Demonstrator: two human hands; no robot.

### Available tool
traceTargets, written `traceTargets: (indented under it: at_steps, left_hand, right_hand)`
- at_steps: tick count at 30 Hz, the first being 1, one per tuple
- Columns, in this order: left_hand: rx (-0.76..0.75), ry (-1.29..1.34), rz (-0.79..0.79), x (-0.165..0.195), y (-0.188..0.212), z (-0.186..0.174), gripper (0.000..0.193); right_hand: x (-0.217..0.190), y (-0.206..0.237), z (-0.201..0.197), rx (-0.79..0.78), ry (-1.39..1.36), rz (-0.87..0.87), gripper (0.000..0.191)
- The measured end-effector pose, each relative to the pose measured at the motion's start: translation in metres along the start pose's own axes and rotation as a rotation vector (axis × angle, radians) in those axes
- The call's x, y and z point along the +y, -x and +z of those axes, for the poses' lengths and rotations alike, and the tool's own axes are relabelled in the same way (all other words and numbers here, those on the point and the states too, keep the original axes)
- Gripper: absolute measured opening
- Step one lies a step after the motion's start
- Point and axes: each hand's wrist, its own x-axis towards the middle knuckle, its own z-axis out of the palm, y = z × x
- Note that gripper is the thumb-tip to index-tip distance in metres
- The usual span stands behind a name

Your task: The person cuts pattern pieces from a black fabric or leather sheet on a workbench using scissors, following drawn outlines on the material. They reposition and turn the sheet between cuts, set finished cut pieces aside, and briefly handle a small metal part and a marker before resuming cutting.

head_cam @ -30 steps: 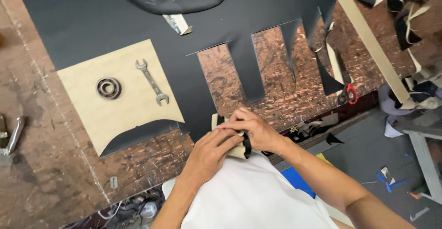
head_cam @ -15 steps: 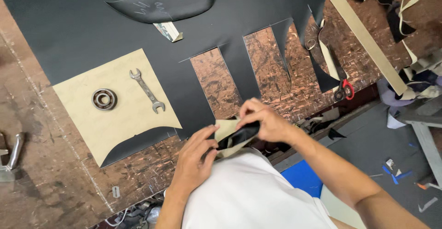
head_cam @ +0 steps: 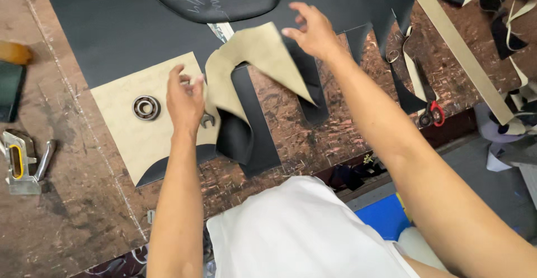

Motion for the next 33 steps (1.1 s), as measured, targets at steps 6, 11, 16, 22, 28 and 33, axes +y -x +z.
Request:
traceTargets:
  at_steps: [6, 11, 16, 22, 28, 33]
  left_hand:
    - [0.090, 0.004, -0.292, -0.026, 0.075, 0.035, 0.044]
    - [0.024, -0.214, -0.159, 0.014, 0.118, 0.062, 0.086]
    - [-0.132, -0.187, -0.161, 0.016, 0.093, 0.061, 0.071]
    - [-0.011, 0.211, -0.371, -0.017, 0.062, 0.078, 0.067]
    - [-0.036, 0.208, -0.507, -0.042, 0.089, 0.082, 0.069]
    - [-0.090, 0.085, -0.503, -0.045, 0.124, 0.079, 0.062]
  right_hand:
    - [0.019, 0.059, 0.029, -0.072, -0.012, 0.412, 0.065]
    - [0.010, 0.093, 0.037, -0.132, 0.078, 0.394, 0.063]
    - [0.008, 0.089, 0.029, -0.113, -0.059, 0.530, 0.025]
    - [0.026, 0.080, 0.007, 0.073, -0.368, 0.719, 0.016]
    - [0.042, 0.105, 0.013, 0.005, -0.212, 0.712, 0.020]
    - [0.054, 0.116, 0.017, 0.045, -0.234, 0.691, 0.019]
